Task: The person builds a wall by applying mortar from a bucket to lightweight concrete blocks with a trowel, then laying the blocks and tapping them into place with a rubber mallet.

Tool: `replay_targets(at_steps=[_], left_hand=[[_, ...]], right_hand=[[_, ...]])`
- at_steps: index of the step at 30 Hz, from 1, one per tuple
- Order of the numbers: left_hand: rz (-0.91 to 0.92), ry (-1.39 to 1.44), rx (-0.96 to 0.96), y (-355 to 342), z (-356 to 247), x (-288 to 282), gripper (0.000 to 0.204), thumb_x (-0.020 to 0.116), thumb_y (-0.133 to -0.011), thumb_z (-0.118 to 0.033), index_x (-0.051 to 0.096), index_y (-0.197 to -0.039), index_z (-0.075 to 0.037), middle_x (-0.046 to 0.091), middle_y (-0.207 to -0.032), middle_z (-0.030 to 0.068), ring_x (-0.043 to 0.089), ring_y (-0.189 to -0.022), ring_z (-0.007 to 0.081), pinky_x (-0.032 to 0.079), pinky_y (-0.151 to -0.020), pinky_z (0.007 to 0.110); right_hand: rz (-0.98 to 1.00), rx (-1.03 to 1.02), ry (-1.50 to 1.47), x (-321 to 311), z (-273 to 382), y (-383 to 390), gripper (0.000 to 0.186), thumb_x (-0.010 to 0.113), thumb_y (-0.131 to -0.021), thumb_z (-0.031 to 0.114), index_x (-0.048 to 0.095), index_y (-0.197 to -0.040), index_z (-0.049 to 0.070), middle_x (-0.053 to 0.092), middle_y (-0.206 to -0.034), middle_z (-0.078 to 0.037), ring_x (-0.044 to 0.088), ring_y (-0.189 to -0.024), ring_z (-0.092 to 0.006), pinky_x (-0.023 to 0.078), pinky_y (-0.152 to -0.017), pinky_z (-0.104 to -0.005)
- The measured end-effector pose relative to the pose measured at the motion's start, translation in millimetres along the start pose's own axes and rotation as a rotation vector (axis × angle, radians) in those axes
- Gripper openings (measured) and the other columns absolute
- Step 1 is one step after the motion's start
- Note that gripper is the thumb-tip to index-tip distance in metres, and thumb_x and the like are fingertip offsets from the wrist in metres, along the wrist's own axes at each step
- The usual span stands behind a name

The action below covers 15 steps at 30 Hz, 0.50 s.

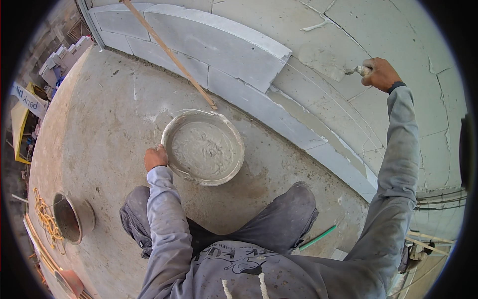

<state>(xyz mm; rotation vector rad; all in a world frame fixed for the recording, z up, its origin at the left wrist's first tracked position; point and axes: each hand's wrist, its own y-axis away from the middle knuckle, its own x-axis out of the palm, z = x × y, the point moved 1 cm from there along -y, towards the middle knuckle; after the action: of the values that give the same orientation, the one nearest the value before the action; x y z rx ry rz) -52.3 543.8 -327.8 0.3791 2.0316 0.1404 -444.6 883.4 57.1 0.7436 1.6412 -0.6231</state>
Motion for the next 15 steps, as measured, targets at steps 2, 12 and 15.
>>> replay_targets(at_steps=[2, 12, 15], left_hand=[[-0.020, -0.006, -0.003, 6.0, -5.1, -5.6, 0.037, 0.057, -0.081, -0.035, 0.068, -0.089, -0.001, 0.064, -0.091, 0.0237, 0.061, -0.089, 0.0386, 0.047, -0.079, 0.045], [-0.065, -0.041, -0.042, 5.8, -0.4, 4.5, 0.038, 0.059, -0.080, -0.035, 0.066, -0.086, 0.001, 0.063, -0.092, 0.0244, 0.060, -0.090, 0.0393, 0.047, -0.079, 0.045], [0.006, -0.009, -0.054, -5.4, 6.8, 2.4, 0.038, 0.059, -0.079, -0.035, 0.066, -0.084, 0.002, 0.063, -0.090, 0.0246, 0.061, -0.089, 0.0390, 0.047, -0.078, 0.045]], right_hand=[[0.162, 0.105, 0.246, 7.2, 12.2, -17.0, 0.024, 0.068, -0.054, 0.011, 0.065, -0.076, 0.003, 0.063, -0.071, -0.012, 0.060, -0.066, -0.0278, 0.047, -0.061, -0.0366], [0.314, 0.023, 0.460, 119.6, 111.0, -95.0, 0.030, 0.071, -0.056, 0.008, 0.070, -0.086, 0.005, 0.067, -0.093, -0.014, 0.065, -0.089, -0.0290, 0.053, -0.075, -0.0376], [0.357, -0.015, 0.457, 88.7, 129.4, -106.4, 0.030, 0.069, -0.058, 0.009, 0.070, -0.088, 0.005, 0.067, -0.095, -0.014, 0.065, -0.089, -0.0301, 0.053, -0.075, -0.0381]])
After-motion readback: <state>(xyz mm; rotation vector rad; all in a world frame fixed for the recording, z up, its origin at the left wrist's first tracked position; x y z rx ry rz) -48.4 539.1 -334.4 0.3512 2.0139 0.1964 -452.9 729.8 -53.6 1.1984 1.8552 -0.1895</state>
